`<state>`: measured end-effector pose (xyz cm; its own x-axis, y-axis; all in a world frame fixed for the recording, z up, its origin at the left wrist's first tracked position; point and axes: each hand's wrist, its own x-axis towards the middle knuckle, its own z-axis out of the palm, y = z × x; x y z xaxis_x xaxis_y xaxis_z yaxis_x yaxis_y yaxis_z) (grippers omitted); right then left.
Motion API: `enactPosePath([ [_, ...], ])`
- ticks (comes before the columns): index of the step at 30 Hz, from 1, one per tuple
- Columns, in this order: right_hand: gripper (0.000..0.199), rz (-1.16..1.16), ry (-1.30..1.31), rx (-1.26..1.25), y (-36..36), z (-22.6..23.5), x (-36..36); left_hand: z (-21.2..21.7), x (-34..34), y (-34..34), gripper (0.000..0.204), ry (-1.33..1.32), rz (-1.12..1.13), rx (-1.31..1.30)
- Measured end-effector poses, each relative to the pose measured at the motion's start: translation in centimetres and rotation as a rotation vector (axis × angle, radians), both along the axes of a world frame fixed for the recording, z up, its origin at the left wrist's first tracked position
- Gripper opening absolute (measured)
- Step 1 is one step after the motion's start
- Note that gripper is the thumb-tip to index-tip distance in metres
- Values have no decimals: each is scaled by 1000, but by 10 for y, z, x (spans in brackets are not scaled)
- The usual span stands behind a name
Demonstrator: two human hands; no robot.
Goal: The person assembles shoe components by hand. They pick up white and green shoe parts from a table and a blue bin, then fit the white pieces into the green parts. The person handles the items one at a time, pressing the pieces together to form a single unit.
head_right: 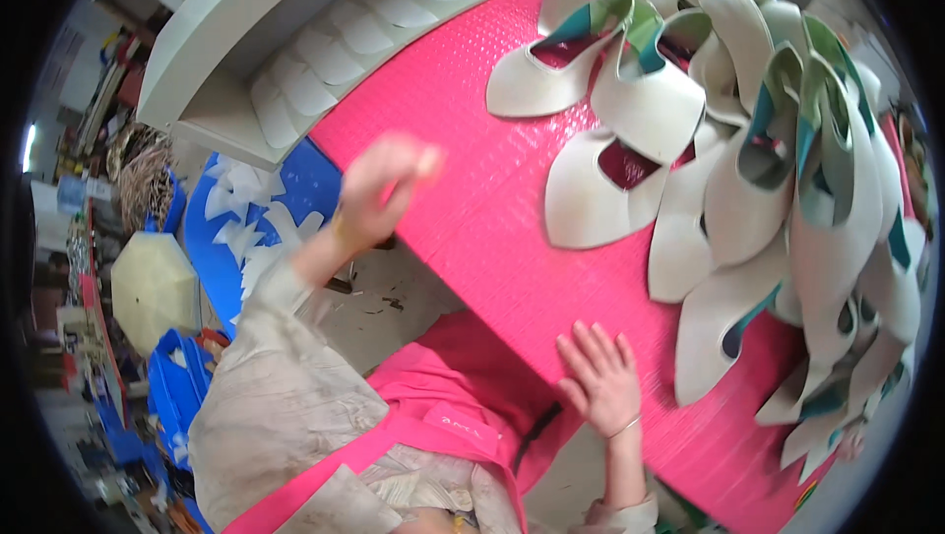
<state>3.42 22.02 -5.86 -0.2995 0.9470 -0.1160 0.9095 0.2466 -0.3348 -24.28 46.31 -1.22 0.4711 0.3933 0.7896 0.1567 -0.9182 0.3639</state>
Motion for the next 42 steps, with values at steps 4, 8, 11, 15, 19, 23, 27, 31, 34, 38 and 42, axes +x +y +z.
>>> enactPosePath([
  [4,65,-268,-143,91,-10,-3,-51,-2,94,151,27,-78,240,-89],
  [8,73,-386,-139,104,-13,-7,-64,-24,143,247,36,365,693,-412],
  [11,64,-453,-138,102,-18,-7,-64,-18,178,275,33,404,615,-239],
  [15,56,-517,-101,73,-17,-6,-68,-32,204,317,30,309,511,-322],
  [19,52,-545,-61,38,-13,-4,-69,-52,211,365,27,164,503,-351],
  [23,51,-567,-35,29,-9,-4,-69,-56,210,383,30,54,486,-244],
  [27,53,-599,-23,30,-8,-1,-70,-50,221,386,47,155,427,-357],
  [31,55,-575,40,54,-6,-2,-62,-33,213,397,79,220,470,-408],
  [34,49,-681,457,78,-20,5,-52,-9,202,344,74,-73,233,-152],
  [38,20,-1630,700,751,-142,-45,-71,24,135,200,35,-34,-309,-389],
  [42,31,-2269,252,-405,-362,-276,-149,23,38,48,32,378,-653,-543],
])
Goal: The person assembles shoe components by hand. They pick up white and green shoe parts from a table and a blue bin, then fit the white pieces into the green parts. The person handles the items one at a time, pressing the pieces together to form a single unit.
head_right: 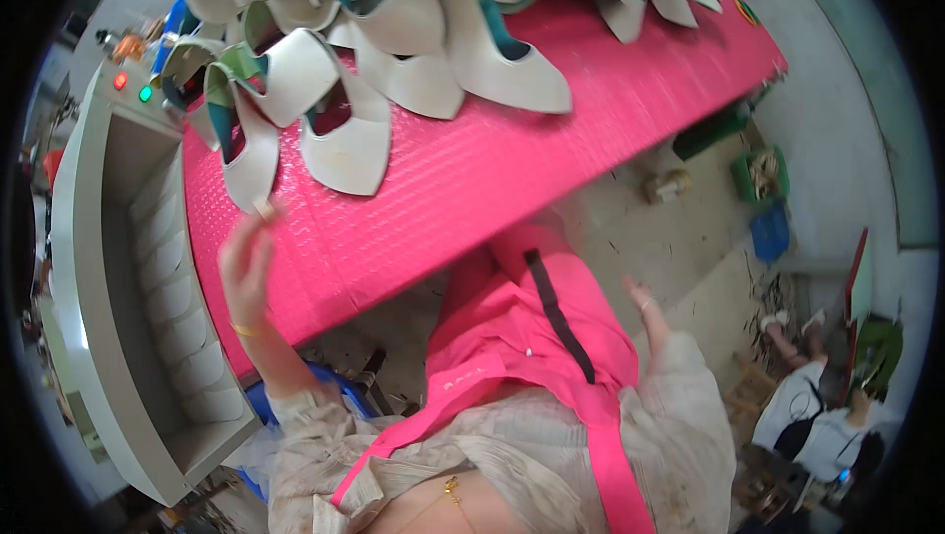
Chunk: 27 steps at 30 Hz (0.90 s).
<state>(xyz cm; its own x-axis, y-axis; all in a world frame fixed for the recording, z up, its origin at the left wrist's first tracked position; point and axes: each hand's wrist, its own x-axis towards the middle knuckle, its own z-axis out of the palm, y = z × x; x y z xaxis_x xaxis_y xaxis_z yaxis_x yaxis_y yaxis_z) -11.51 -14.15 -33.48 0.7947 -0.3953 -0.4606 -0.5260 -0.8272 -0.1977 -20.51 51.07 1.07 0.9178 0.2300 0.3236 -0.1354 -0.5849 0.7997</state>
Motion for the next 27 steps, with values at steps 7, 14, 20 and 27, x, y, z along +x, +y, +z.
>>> enactPosePath([
  [7,38,269,175,460,70,-2,22,-38,-84,-155,26,312,-227,-134],
  [14,36,129,91,911,83,-38,39,-212,-153,-224,28,507,451,-639],
  [20,34,332,475,527,-38,-37,-51,-358,-257,-237,27,775,1140,-674],
  [27,34,256,524,496,-50,-30,-61,-379,-219,-269,28,1008,1032,-607],
])
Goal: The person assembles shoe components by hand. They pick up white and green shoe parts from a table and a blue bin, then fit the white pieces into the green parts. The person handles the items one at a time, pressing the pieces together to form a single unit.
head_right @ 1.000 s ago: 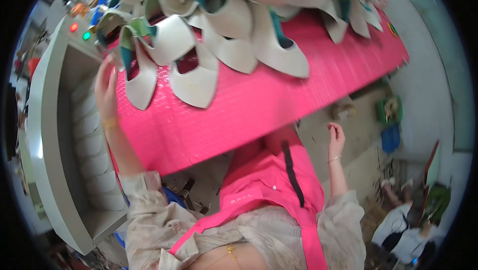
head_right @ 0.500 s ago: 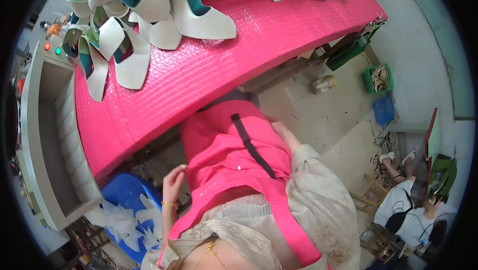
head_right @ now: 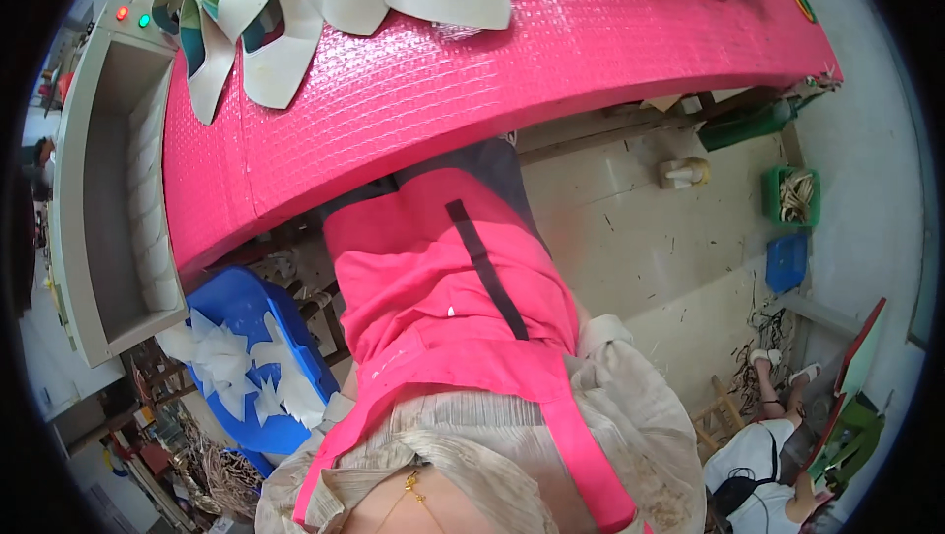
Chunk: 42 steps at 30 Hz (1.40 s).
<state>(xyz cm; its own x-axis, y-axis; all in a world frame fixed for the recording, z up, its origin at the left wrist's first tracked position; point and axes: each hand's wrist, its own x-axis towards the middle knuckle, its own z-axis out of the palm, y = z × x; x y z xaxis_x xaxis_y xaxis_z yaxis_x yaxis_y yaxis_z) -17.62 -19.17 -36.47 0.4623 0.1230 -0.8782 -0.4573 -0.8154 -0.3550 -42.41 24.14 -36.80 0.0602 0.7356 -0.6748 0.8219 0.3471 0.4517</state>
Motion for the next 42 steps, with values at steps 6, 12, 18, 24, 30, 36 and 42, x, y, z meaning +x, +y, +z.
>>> enactPosePath([
  [6,34,40,-57,21,53,12,57,-10,43,12,29,33,-147,-36],
  [12,34,153,-33,-3,98,24,90,4,30,42,30,146,-293,-31],
  [18,34,252,10,-24,122,37,111,30,9,72,30,238,-373,-27],
  [24,34,562,-143,88,165,2,146,38,2,90,31,228,-478,143],
  [30,27,1048,-521,248,308,248,189,88,44,139,32,136,-649,468],
  [36,16,1246,-515,1381,406,423,76,253,88,183,32,-575,-754,424],
  [42,13,1372,-271,1890,499,460,-93,239,64,208,33,-329,-749,354],
])
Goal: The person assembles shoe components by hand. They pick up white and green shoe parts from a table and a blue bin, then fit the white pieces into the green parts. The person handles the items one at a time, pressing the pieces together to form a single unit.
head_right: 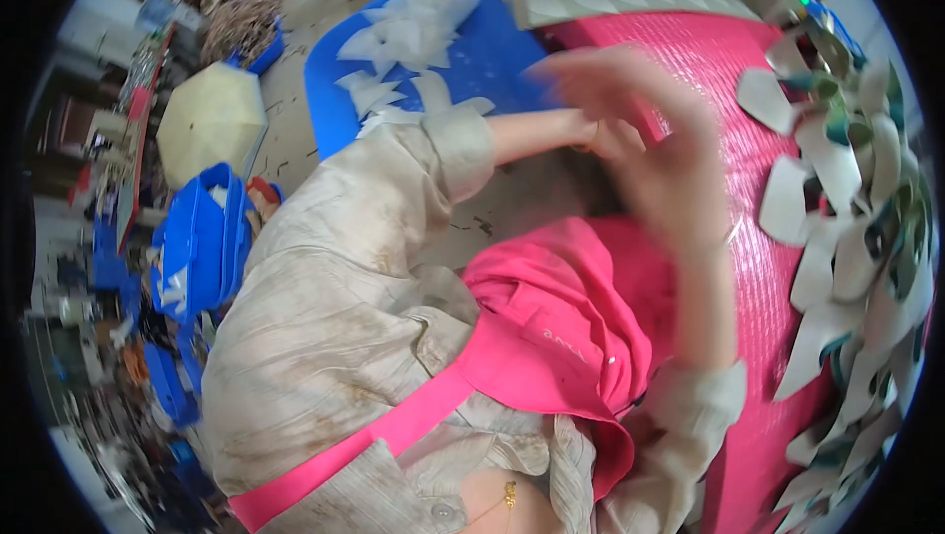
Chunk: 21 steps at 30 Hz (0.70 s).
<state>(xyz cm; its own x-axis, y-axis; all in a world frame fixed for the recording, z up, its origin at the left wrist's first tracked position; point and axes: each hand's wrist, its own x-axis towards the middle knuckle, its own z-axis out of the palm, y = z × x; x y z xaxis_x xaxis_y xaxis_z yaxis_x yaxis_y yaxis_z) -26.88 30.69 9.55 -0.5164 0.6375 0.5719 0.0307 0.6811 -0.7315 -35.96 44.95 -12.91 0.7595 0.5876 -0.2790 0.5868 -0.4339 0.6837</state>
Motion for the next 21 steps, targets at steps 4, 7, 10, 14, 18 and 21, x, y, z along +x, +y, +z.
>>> enactPosePath([
  [4,30,657,-87,157,-84,17,-57,-8,-29,-17,36,76,48,-134],
  [7,36,735,-41,22,-104,11,-61,-33,-53,-17,37,146,99,-163],
  [10,36,693,40,9,-107,12,-64,-54,-70,-22,37,143,143,-218],
  [14,33,679,107,18,-115,18,-64,-75,-79,-31,36,143,120,-232],
  [18,29,725,255,-13,-111,11,-68,-74,-95,-48,37,159,37,-187],
  [21,28,706,235,-76,-105,11,-67,-81,-113,-76,36,96,90,-191],
])
